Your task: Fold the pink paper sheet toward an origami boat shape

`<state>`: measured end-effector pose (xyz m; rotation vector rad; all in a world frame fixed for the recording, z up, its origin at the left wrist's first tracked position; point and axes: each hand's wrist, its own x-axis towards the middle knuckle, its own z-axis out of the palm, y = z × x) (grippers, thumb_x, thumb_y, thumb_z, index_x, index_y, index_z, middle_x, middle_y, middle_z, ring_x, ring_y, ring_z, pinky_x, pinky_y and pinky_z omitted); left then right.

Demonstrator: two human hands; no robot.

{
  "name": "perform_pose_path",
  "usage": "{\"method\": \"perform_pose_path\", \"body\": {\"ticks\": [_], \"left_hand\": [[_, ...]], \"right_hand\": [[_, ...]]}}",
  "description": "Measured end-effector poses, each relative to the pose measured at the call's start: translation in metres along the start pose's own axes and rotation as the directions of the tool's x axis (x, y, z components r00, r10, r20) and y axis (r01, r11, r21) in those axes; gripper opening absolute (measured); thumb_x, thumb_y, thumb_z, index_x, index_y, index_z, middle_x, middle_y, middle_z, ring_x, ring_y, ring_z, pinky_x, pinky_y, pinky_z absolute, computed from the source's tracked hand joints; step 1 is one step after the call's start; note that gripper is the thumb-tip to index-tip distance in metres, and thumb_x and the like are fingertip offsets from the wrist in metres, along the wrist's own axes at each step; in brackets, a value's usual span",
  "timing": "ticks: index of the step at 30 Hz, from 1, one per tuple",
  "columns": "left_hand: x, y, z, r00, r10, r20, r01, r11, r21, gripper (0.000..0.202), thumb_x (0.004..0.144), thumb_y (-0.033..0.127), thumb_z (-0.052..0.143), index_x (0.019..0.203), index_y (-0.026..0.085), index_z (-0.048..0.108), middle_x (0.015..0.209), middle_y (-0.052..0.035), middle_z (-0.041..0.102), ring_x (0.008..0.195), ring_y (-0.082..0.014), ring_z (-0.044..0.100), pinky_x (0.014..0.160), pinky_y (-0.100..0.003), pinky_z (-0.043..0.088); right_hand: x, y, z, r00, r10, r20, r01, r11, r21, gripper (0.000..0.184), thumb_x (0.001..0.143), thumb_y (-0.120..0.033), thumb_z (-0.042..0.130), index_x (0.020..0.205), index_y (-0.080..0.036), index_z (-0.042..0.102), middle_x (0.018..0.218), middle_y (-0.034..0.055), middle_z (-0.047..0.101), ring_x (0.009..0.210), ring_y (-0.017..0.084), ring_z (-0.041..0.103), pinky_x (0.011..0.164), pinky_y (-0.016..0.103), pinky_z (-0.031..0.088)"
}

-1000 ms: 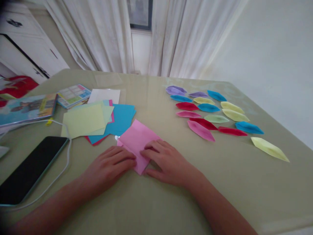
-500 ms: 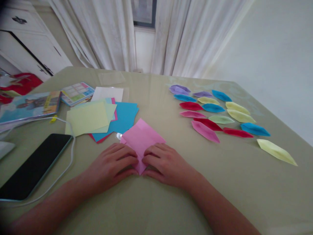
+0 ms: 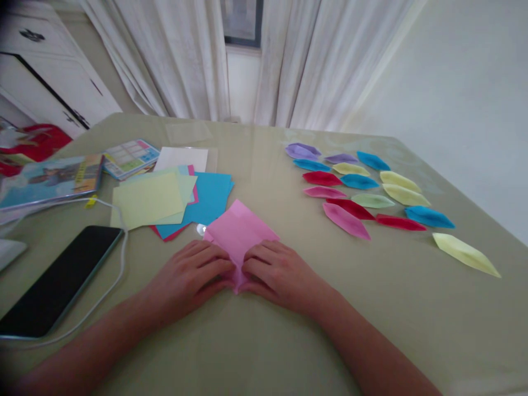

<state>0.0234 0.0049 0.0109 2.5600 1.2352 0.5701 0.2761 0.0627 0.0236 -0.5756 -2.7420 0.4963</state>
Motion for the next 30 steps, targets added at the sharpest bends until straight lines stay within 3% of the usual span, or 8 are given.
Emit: {"method": "perform_pose_path", "body": {"ticks": [3, 7, 12, 15, 21, 30], "left_hand": [[0.002, 0.000, 0.003, 0.999, -0.013, -0.032, 0.013, 1.000, 0.005, 0.011, 0.104, 0.028, 0.061, 0.106, 0.022, 0.069, 0.103, -0.0032, 0.072, 0.098, -0.0237, 0.063, 0.090, -0.039, 0.046], [0.003, -0.002, 0.003, 0.997, -0.024, -0.070, 0.024, 1.000, 0.005, 0.015, 0.106, 0.029, 0.057, 0.108, 0.022, 0.070, 0.102, -0.0035, 0.073, 0.095, -0.0224, 0.064, 0.089, -0.038, 0.046], [0.001, -0.002, -0.002, 1.000, 0.016, -0.018, -0.016, 0.999, -0.042, 0.023, 0.101, 0.042, 0.066, 0.112, 0.023, 0.068, 0.108, -0.0035, 0.073, 0.101, -0.0239, 0.064, 0.092, -0.040, 0.045], [0.002, -0.002, -0.001, 0.998, 0.048, -0.040, -0.049, 0.999, -0.007, 0.011, 0.104, 0.030, 0.062, 0.104, 0.023, 0.071, 0.106, -0.0019, 0.073, 0.099, -0.0218, 0.064, 0.092, -0.039, 0.044], [0.000, -0.002, 0.001, 0.994, 0.102, -0.036, -0.101, 0.995, 0.010, 0.012, 0.105, 0.023, 0.061, 0.107, 0.026, 0.072, 0.110, -0.0007, 0.074, 0.102, -0.0212, 0.064, 0.096, -0.040, 0.041], [0.001, 0.007, 0.004, 0.994, -0.099, -0.051, 0.092, 0.989, -0.115, 0.013, 0.105, 0.029, 0.059, 0.100, 0.024, 0.070, 0.104, -0.0032, 0.071, 0.099, -0.0222, 0.061, 0.092, -0.040, 0.043]], "right_hand": [[0.000, 0.000, -0.001, 1.000, -0.009, 0.011, 0.009, 1.000, 0.008, 0.028, 0.104, -0.044, 0.063, 0.109, -0.018, 0.070, 0.113, 0.0096, 0.073, 0.105, 0.023, 0.067, 0.096, 0.038, 0.053], [0.001, -0.002, 0.001, 0.999, 0.009, -0.038, -0.010, 1.000, -0.026, 0.021, 0.108, -0.036, 0.059, 0.110, -0.018, 0.071, 0.109, 0.0093, 0.075, 0.102, 0.022, 0.068, 0.093, 0.036, 0.054], [0.002, -0.002, 0.002, 0.999, 0.021, -0.050, -0.022, 1.000, -0.020, 0.023, 0.108, -0.036, 0.057, 0.109, -0.018, 0.071, 0.109, 0.0092, 0.076, 0.101, 0.022, 0.069, 0.091, 0.035, 0.055], [0.001, -0.001, -0.001, 1.000, 0.003, -0.016, -0.004, 1.000, -0.016, 0.022, 0.107, -0.038, 0.061, 0.111, -0.019, 0.072, 0.113, 0.0096, 0.075, 0.105, 0.022, 0.069, 0.094, 0.036, 0.055], [-0.002, 0.000, -0.005, 1.000, -0.024, 0.005, 0.025, 0.999, -0.035, 0.018, 0.107, -0.030, 0.061, 0.107, -0.021, 0.076, 0.116, 0.0092, 0.075, 0.108, 0.022, 0.070, 0.098, 0.038, 0.056], [-0.006, -0.003, -0.013, 0.999, -0.031, 0.013, 0.031, 0.999, -0.021, 0.017, 0.106, -0.026, 0.061, 0.110, -0.020, 0.077, 0.120, 0.0087, 0.078, 0.110, 0.021, 0.072, 0.100, 0.037, 0.057]]}}
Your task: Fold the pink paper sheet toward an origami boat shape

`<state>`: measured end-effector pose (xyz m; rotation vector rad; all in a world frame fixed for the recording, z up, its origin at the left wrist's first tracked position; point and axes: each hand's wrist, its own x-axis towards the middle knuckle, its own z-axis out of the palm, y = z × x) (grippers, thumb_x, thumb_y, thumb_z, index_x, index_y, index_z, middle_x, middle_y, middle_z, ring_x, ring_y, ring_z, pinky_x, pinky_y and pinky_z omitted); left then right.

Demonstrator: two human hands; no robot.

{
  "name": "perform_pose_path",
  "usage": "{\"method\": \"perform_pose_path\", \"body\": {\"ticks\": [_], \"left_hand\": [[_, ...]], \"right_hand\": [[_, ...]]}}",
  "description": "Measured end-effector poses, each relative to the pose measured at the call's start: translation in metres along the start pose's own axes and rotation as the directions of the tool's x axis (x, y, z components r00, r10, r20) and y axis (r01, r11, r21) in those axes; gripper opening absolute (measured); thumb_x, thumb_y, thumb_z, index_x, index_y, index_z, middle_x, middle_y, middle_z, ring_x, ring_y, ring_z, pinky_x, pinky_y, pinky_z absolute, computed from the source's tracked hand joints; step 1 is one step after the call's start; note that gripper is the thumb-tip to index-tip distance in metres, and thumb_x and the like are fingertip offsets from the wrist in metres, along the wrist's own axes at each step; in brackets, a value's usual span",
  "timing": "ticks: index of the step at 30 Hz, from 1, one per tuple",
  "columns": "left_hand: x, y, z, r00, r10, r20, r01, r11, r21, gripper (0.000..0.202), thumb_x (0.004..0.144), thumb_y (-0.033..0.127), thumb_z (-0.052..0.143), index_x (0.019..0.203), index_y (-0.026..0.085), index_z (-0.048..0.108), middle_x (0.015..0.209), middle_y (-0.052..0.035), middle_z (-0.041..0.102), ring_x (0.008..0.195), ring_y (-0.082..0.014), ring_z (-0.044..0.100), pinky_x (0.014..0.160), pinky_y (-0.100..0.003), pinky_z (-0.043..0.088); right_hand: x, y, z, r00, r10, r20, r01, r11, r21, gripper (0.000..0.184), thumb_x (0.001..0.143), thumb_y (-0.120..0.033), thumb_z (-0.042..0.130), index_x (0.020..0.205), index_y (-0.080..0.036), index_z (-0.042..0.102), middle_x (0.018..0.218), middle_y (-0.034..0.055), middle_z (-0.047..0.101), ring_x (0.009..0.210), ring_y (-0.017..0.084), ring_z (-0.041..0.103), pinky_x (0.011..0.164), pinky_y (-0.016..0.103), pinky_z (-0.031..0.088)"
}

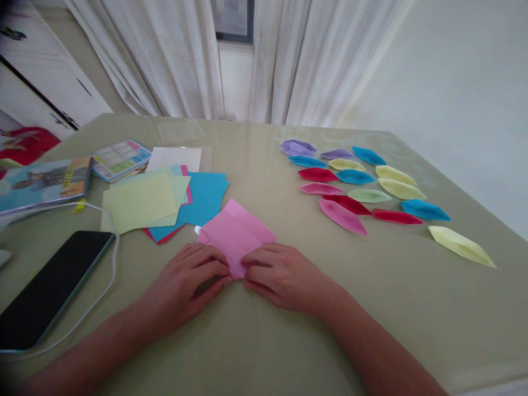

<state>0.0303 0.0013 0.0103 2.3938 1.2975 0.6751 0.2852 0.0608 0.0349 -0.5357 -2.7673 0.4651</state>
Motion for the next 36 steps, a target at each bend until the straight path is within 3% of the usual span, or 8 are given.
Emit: {"method": "perform_pose_path", "body": {"ticks": [7, 10, 14, 20, 29, 36], "left_hand": [[-0.001, 0.002, 0.004, 0.999, -0.031, -0.031, 0.032, 0.999, 0.021, 0.006, 0.103, 0.026, 0.062, 0.100, 0.021, 0.063, 0.099, -0.0029, 0.069, 0.093, -0.0223, 0.060, 0.085, -0.039, 0.045], [-0.002, 0.001, 0.004, 0.998, 0.040, -0.042, -0.035, 0.993, 0.110, 0.004, 0.103, 0.022, 0.061, 0.103, 0.022, 0.065, 0.100, -0.0031, 0.070, 0.093, -0.0237, 0.061, 0.086, -0.041, 0.047], [-0.005, 0.003, 0.001, 0.989, 0.147, 0.024, -0.148, 0.959, 0.240, 0.016, 0.101, 0.014, 0.060, 0.111, 0.023, 0.069, 0.106, -0.0047, 0.071, 0.098, -0.0262, 0.064, 0.091, -0.045, 0.050], [-0.016, 0.017, -0.001, 0.977, 0.210, 0.042, -0.211, 0.914, 0.346, 0.020, 0.102, 0.018, 0.059, 0.117, 0.015, 0.071, 0.113, -0.0095, 0.074, 0.102, -0.0299, 0.067, 0.088, -0.048, 0.056], [-0.021, 0.025, -0.002, 0.980, 0.190, 0.059, -0.198, 0.910, 0.363, 0.029, 0.100, 0.007, 0.052, 0.119, 0.014, 0.072, 0.121, -0.0077, 0.075, 0.112, -0.0300, 0.066, 0.095, -0.048, 0.057], [-0.021, 0.027, -0.005, 0.983, 0.179, 0.040, -0.182, 0.918, 0.352, 0.030, 0.107, 0.015, 0.046, 0.118, 0.014, 0.073, 0.118, -0.0077, 0.077, 0.110, -0.0303, 0.067, 0.092, -0.048, 0.059]], "right_hand": [[0.003, -0.005, 0.000, 0.999, -0.030, 0.017, 0.031, 0.999, -0.030, 0.018, 0.105, -0.021, 0.061, 0.115, -0.020, 0.076, 0.115, 0.0078, 0.080, 0.109, 0.021, 0.073, 0.098, 0.037, 0.058], [0.003, -0.005, 0.000, 0.998, -0.038, 0.040, 0.040, 0.998, -0.040, 0.018, 0.105, -0.020, 0.061, 0.113, -0.021, 0.077, 0.115, 0.0066, 0.080, 0.111, 0.022, 0.072, 0.100, 0.038, 0.057], [0.002, -0.004, -0.003, 0.997, -0.031, 0.073, 0.034, 0.999, -0.040, 0.019, 0.106, -0.022, 0.060, 0.109, -0.020, 0.079, 0.119, 0.0063, 0.079, 0.112, 0.022, 0.072, 0.100, 0.038, 0.057], [0.000, -0.005, -0.007, 0.995, -0.012, 0.099, 0.014, 1.000, -0.017, 0.020, 0.106, -0.025, 0.061, 0.106, -0.022, 0.080, 0.124, 0.0080, 0.078, 0.111, 0.023, 0.073, 0.102, 0.040, 0.056], [-0.001, -0.007, -0.010, 0.988, 0.017, 0.152, -0.017, 1.000, 0.001, 0.021, 0.106, -0.030, 0.062, 0.104, -0.020, 0.080, 0.128, 0.0080, 0.075, 0.116, 0.023, 0.069, 0.107, 0.041, 0.052], [-0.002, -0.008, -0.010, 0.985, 0.035, 0.169, -0.036, 0.999, 0.000, 0.024, 0.108, -0.031, 0.059, 0.102, -0.019, 0.079, 0.127, 0.0078, 0.075, 0.115, 0.023, 0.069, 0.107, 0.041, 0.052]]}}
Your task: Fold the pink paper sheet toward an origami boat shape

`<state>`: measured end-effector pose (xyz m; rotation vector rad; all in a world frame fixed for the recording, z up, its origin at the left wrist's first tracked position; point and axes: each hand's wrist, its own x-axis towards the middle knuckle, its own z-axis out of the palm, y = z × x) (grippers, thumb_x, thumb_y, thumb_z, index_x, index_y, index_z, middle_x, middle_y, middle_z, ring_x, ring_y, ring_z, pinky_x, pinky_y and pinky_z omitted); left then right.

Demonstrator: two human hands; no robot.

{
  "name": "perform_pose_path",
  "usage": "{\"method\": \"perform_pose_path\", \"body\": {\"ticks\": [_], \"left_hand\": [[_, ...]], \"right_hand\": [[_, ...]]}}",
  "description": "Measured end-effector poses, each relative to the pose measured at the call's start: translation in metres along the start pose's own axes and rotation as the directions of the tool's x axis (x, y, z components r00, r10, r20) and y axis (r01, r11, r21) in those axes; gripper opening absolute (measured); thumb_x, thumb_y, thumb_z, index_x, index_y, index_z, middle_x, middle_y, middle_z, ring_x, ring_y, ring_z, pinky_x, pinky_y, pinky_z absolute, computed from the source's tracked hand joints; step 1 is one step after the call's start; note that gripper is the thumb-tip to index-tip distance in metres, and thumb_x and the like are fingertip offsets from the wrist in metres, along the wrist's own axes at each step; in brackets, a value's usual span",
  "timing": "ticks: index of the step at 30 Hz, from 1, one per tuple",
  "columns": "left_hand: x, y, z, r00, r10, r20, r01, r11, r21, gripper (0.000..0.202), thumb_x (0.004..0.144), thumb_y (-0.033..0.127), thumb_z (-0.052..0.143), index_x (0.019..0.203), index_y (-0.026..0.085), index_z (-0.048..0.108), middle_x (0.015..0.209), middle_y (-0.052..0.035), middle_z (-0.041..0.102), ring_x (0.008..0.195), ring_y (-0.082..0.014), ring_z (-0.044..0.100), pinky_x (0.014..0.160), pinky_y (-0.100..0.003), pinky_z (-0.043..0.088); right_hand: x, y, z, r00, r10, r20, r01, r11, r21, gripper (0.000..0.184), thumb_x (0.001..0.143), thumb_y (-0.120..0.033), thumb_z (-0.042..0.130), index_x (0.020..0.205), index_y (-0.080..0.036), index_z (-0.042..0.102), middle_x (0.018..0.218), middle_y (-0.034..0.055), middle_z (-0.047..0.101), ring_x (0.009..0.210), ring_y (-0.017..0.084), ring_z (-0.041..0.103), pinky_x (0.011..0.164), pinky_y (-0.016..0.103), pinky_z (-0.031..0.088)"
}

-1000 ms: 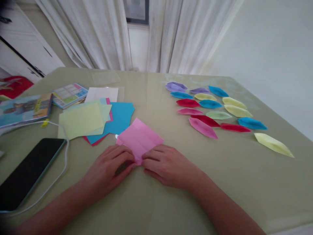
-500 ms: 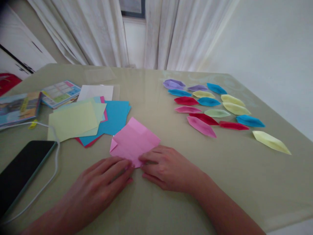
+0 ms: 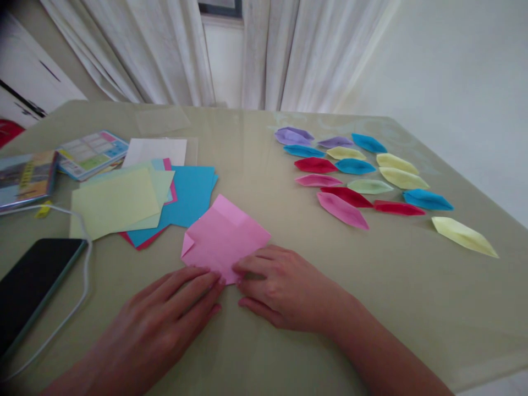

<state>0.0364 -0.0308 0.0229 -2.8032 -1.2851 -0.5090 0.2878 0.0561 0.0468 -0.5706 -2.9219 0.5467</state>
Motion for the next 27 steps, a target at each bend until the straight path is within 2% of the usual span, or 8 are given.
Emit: {"method": "perform_pose_path", "body": {"ticks": [7, 16, 19, 27], "left_hand": [[0.0010, -0.0011, -0.0002, 1.000, 0.007, -0.005, -0.007, 1.000, 0.005, 0.030, 0.107, 0.016, 0.046, 0.119, 0.014, 0.073, 0.118, -0.0076, 0.077, 0.110, -0.0306, 0.068, 0.091, -0.048, 0.060], [-0.0029, -0.0051, 0.0010, 0.998, 0.032, 0.049, -0.032, 0.999, 0.002, 0.028, 0.100, 0.008, 0.055, 0.118, 0.016, 0.073, 0.123, -0.0068, 0.074, 0.114, -0.0297, 0.064, 0.096, -0.047, 0.058], [-0.0028, -0.0056, 0.0018, 0.998, 0.033, 0.060, -0.033, 0.999, 0.000, 0.028, 0.099, 0.008, 0.055, 0.121, 0.017, 0.072, 0.123, -0.0069, 0.073, 0.115, -0.0293, 0.064, 0.097, -0.046, 0.057], [-0.0055, -0.0053, 0.0007, 0.991, 0.013, 0.136, -0.013, 1.000, 0.003, 0.040, 0.097, 0.009, 0.058, 0.136, 0.017, 0.064, 0.127, -0.0075, 0.072, 0.118, -0.0311, 0.061, 0.099, -0.047, 0.056]], "right_hand": [[0.0007, -0.0001, 0.0014, 1.000, -0.012, -0.008, 0.012, 1.000, 0.018, 0.024, 0.107, -0.029, 0.059, 0.100, -0.019, 0.079, 0.125, 0.0080, 0.077, 0.116, 0.023, 0.070, 0.108, 0.040, 0.050], [-0.0002, 0.0025, 0.0015, 0.998, 0.053, -0.029, -0.050, 0.994, 0.096, 0.024, 0.108, -0.031, 0.058, 0.116, -0.015, 0.074, 0.121, 0.0106, 0.078, 0.110, 0.023, 0.072, 0.100, 0.038, 0.055], [0.0007, 0.0030, 0.0011, 0.999, 0.024, -0.048, -0.019, 0.995, 0.096, 0.023, 0.108, -0.028, 0.057, 0.120, -0.017, 0.074, 0.123, 0.0098, 0.077, 0.114, 0.022, 0.071, 0.103, 0.038, 0.053], [0.0018, 0.0017, -0.0014, 1.000, -0.015, -0.011, 0.016, 0.999, 0.044, 0.021, 0.107, -0.029, 0.059, 0.108, -0.020, 0.079, 0.126, 0.0088, 0.076, 0.114, 0.024, 0.070, 0.105, 0.041, 0.051]]}}
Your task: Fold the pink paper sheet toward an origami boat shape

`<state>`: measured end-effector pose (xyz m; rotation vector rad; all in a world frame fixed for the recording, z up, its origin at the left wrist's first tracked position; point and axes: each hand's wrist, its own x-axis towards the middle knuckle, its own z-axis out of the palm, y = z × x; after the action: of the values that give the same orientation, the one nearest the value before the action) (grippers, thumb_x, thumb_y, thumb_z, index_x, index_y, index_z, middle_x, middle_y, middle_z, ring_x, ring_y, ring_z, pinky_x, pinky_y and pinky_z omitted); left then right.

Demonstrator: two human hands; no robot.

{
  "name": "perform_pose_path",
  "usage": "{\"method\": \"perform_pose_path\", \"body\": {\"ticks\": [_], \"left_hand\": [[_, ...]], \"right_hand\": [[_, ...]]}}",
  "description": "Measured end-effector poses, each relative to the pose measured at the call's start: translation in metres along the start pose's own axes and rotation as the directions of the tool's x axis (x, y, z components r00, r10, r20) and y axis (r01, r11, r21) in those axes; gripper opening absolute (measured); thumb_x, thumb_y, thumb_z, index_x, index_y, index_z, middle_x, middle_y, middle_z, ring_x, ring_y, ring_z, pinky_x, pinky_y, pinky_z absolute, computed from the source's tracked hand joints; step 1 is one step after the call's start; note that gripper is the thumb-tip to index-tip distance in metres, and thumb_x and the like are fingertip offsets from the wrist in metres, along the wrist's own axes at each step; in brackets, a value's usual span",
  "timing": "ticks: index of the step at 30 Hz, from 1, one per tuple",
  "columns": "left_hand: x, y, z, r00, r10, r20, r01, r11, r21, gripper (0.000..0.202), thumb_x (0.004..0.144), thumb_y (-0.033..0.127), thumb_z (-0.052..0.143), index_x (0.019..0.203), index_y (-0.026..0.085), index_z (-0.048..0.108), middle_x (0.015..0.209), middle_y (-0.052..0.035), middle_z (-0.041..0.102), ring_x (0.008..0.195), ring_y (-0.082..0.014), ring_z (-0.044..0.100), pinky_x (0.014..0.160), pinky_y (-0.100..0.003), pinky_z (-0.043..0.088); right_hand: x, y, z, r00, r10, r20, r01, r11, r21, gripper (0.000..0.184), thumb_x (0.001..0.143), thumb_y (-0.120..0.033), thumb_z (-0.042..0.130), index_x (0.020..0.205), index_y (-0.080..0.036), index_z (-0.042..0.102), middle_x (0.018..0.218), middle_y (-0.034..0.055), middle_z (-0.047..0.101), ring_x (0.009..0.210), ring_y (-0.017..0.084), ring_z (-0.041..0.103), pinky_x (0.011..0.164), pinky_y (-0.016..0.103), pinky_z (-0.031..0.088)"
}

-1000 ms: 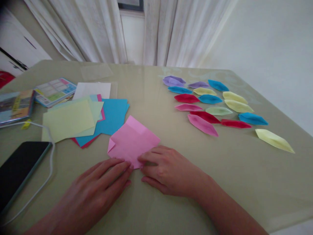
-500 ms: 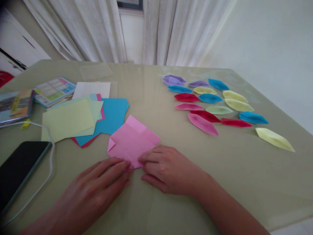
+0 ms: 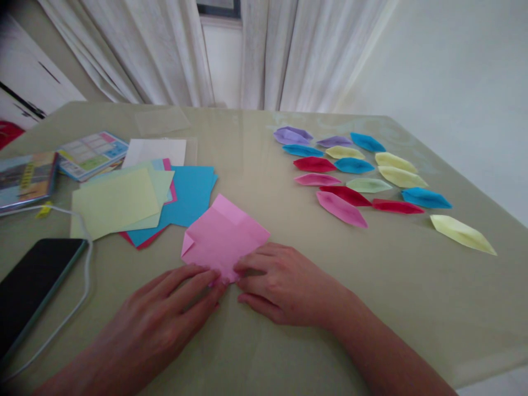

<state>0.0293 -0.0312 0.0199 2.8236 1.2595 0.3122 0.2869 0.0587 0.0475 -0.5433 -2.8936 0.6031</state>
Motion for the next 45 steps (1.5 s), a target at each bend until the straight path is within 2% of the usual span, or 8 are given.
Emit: {"method": "perform_pose_path", "body": {"ticks": [6, 12, 21, 27, 32, 36, 39, 45], "left_hand": [[-0.001, 0.001, 0.000, 0.999, -0.009, 0.049, 0.009, 1.000, 0.004, 0.049, 0.095, 0.006, 0.058, 0.142, 0.020, 0.059, 0.129, -0.0070, 0.070, 0.121, -0.0295, 0.060, 0.099, -0.045, 0.056], [0.002, 0.000, -0.002, 0.998, -0.001, 0.063, 0.002, 1.000, -0.007, 0.045, 0.097, 0.009, 0.059, 0.141, 0.020, 0.060, 0.129, -0.0071, 0.069, 0.121, -0.0299, 0.060, 0.098, -0.046, 0.056], [0.004, -0.001, -0.003, 0.999, 0.011, 0.048, -0.011, 1.000, -0.001, 0.042, 0.096, 0.007, 0.057, 0.136, 0.020, 0.064, 0.129, -0.0067, 0.071, 0.118, -0.0298, 0.062, 0.096, -0.045, 0.056], [0.002, 0.000, 0.001, 0.999, -0.021, 0.027, 0.021, 1.000, -0.001, 0.045, 0.096, 0.004, 0.053, 0.138, 0.018, 0.062, 0.128, -0.0069, 0.072, 0.119, -0.0295, 0.062, 0.097, -0.045, 0.055], [0.002, 0.000, -0.001, 0.999, -0.022, 0.045, 0.023, 1.000, -0.004, 0.044, 0.096, 0.005, 0.054, 0.137, 0.020, 0.063, 0.130, -0.0064, 0.071, 0.120, -0.0287, 0.062, 0.097, -0.045, 0.056], [0.003, 0.001, 0.000, 0.999, -0.017, 0.049, 0.017, 1.000, 0.004, 0.043, 0.096, 0.004, 0.055, 0.135, 0.019, 0.065, 0.132, -0.0068, 0.071, 0.122, -0.0293, 0.061, 0.100, -0.046, 0.055], [0.003, 0.002, 0.000, 1.000, -0.004, 0.030, 0.003, 1.000, 0.009, 0.041, 0.096, 0.004, 0.055, 0.133, 0.018, 0.066, 0.132, -0.0061, 0.071, 0.123, -0.0291, 0.061, 0.102, -0.045, 0.053], [0.001, -0.005, -0.011, 0.997, -0.058, -0.045, 0.057, 0.998, -0.019, 0.020, 0.104, 0.022, 0.056, 0.113, 0.021, 0.073, 0.117, -0.0046, 0.074, 0.114, -0.0286, 0.065, 0.099, -0.048, 0.050]], "right_hand": [[0.000, 0.000, 0.002, 0.999, 0.040, -0.026, -0.039, 0.998, 0.042, 0.028, 0.106, -0.031, 0.060, 0.127, -0.016, 0.072, 0.125, 0.0102, 0.076, 0.116, 0.024, 0.069, 0.105, 0.040, 0.051], [0.000, 0.001, 0.001, 1.000, 0.029, 0.003, -0.029, 0.998, 0.056, 0.023, 0.107, -0.030, 0.059, 0.115, -0.018, 0.077, 0.125, 0.0086, 0.075, 0.116, 0.022, 0.068, 0.105, 0.039, 0.051], [0.000, 0.001, -0.002, 1.000, 0.010, 0.019, -0.011, 1.000, 0.020, 0.021, 0.107, -0.028, 0.059, 0.111, -0.020, 0.078, 0.127, 0.0094, 0.075, 0.117, 0.023, 0.068, 0.108, 0.041, 0.049], [0.000, 0.000, -0.003, 0.999, 0.012, 0.032, -0.012, 1.000, 0.008, 0.023, 0.107, -0.030, 0.058, 0.112, -0.018, 0.077, 0.127, 0.0083, 0.074, 0.115, 0.023, 0.068, 0.106, 0.041, 0.050], [0.001, -0.002, -0.003, 0.999, 0.011, 0.033, -0.011, 1.000, 0.005, 0.028, 0.108, -0.033, 0.057, 0.125, -0.018, 0.072, 0.127, 0.0092, 0.074, 0.119, 0.024, 0.066, 0.107, 0.042, 0.049], [0.002, -0.006, -0.003, 0.998, 0.033, 0.054, -0.032, 0.999, -0.028, 0.023, 0.106, -0.032, 0.059, 0.115, -0.018, 0.075, 0.123, 0.0102, 0.073, 0.114, 0.024, 0.065, 0.104, 0.043, 0.048], [0.002, -0.010, -0.002, 0.995, 0.069, 0.072, -0.066, 0.996, -0.052, 0.025, 0.106, -0.032, 0.059, 0.118, -0.017, 0.074, 0.119, 0.0098, 0.073, 0.108, 0.024, 0.065, 0.097, 0.041, 0.050], [0.003, -0.017, 0.001, 0.990, 0.121, 0.070, -0.113, 0.988, -0.107, 0.023, 0.108, -0.029, 0.055, 0.118, -0.019, 0.073, 0.119, 0.0088, 0.072, 0.104, 0.023, 0.066, 0.093, 0.040, 0.050]]}}
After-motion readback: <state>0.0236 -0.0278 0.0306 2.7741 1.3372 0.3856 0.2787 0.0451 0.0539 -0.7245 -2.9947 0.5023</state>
